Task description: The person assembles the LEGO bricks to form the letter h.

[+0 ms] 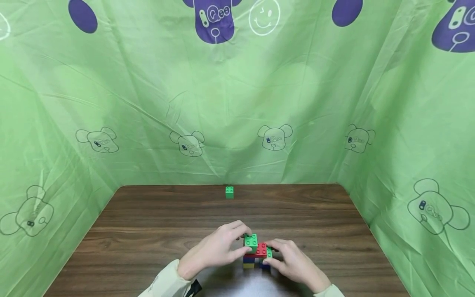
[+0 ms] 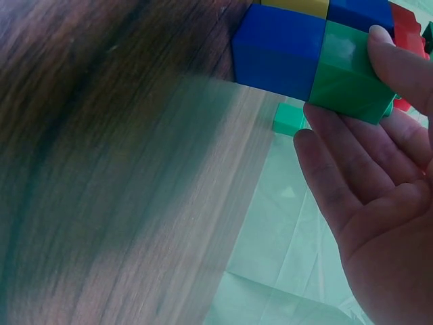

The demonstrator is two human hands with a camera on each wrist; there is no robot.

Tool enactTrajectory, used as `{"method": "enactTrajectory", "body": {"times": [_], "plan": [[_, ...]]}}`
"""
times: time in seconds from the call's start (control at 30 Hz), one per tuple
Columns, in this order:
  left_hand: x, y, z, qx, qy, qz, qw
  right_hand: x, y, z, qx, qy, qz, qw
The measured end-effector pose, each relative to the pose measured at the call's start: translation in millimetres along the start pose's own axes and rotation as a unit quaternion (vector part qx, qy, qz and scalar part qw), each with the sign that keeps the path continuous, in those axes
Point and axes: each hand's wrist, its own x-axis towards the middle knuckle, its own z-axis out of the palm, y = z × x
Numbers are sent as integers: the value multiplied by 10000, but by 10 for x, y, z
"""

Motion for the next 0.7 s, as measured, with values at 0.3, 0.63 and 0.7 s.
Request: {"method": "enactTrajectory", "body": {"times": [0.3,0.63,0.7], "plan": [[-10,-18,29,108,-104,-108,9998,5,-1,3,22,-31,28,10000],[23,29,23,636,-88,-18,9979,17,-1,-13,70,-79,85,9999],[27,42,26,762,-70,29,9971,15,6,-11,104,-60,33,9999]]}}
